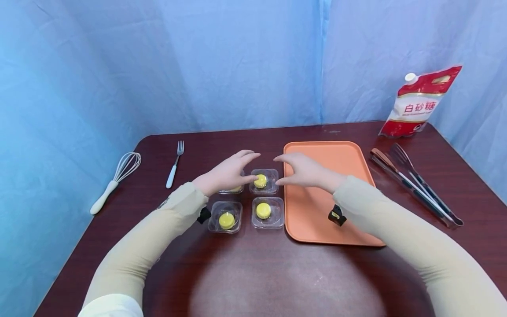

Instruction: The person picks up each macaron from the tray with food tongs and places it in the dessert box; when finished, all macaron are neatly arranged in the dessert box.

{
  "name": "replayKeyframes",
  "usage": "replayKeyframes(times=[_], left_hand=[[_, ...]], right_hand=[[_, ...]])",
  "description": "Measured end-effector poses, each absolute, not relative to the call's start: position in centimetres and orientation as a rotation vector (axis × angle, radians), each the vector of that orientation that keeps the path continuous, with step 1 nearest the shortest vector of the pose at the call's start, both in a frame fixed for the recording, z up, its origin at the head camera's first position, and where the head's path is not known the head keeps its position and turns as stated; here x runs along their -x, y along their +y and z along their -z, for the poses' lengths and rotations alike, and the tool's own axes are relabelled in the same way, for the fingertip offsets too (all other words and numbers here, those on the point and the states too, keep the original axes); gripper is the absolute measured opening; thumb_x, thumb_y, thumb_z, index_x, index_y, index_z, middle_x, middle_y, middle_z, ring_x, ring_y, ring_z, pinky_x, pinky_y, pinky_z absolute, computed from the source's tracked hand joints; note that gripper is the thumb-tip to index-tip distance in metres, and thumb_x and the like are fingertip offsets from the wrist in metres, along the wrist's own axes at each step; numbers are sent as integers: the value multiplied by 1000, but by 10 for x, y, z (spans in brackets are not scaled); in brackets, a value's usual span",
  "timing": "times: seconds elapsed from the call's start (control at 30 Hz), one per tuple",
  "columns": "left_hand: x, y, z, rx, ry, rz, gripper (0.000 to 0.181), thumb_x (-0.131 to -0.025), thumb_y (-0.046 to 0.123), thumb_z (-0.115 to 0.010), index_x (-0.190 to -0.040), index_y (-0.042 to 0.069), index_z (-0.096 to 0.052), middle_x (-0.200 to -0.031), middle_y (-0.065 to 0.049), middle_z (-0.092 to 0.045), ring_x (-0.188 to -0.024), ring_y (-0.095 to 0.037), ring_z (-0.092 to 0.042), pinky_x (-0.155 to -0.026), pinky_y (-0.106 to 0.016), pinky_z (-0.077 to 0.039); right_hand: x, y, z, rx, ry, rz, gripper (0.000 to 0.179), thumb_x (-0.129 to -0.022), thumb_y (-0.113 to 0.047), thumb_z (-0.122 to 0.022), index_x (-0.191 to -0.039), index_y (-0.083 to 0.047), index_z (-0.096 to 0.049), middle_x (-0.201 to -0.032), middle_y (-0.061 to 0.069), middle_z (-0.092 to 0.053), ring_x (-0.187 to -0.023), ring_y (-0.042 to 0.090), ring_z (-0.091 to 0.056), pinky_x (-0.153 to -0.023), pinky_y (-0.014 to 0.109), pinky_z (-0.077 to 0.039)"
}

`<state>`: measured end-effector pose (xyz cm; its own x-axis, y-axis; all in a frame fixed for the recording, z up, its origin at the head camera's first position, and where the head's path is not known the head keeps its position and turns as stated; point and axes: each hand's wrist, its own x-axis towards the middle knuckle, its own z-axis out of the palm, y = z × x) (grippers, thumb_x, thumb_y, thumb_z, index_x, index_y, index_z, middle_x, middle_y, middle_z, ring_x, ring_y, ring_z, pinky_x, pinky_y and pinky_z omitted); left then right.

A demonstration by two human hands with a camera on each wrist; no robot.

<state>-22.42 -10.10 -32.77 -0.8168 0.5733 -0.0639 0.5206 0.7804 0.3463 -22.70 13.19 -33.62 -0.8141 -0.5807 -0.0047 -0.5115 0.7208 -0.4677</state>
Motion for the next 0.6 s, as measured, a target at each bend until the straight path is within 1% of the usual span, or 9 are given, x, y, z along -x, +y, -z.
replayKeyframes(times=[0.1, 0.2, 0.33, 0.4, 0.6], left_hand=[[217, -105, 323, -912, 2856, -554, 68, -89, 28, -66, -146, 8, -35, -149, -15, -33, -104, -25, -62, -95, -38, -48], [209, -110, 321, -949, 2922, -590, 65, -89, 27, -66, -144, 7, -38, -147, -15, -36, -114, -24, -57, -98, -38, -47], [199, -118, 321, -962, 3000, -603, 63, -88, 26, -68, -142, 6, -41, -145, -15, -39, -130, -28, -43, -105, -42, -41], [194, -122, 320, -949, 3028, -604, 62, -88, 25, -68, -141, 6, -42, -145, -16, -39, -132, -29, -41, -107, -43, -38], [183, -137, 321, -911, 3119, -584, 62, -88, 26, -67, -141, 6, -43, -145, -17, -39, -133, -31, -39, -110, -46, -33]], right_hand=[[223, 138, 331, 862, 2803, 737, 65, -84, -29, -71, -137, -1, -47, -138, 20, -49, -130, 37, -43, -107, 52, -34], [217, 145, 327, 859, 2837, 770, 63, -86, -30, -69, -137, 0, -47, -139, 20, -48, -130, 37, -42, -107, 52, -34], [205, 154, 323, 846, 2865, 817, 62, -89, -31, -65, -138, -1, -45, -141, 20, -45, -132, 37, -39, -108, 52, -32], [198, 159, 323, 837, 2887, 839, 61, -90, -31, -64, -139, -1, -44, -141, 19, -45, -132, 37, -39, -108, 53, -31], [179, 177, 326, 734, 3016, 844, 59, -91, -35, -63, -138, -3, -46, -139, 19, -47, -131, 38, -38, -107, 56, -29]])
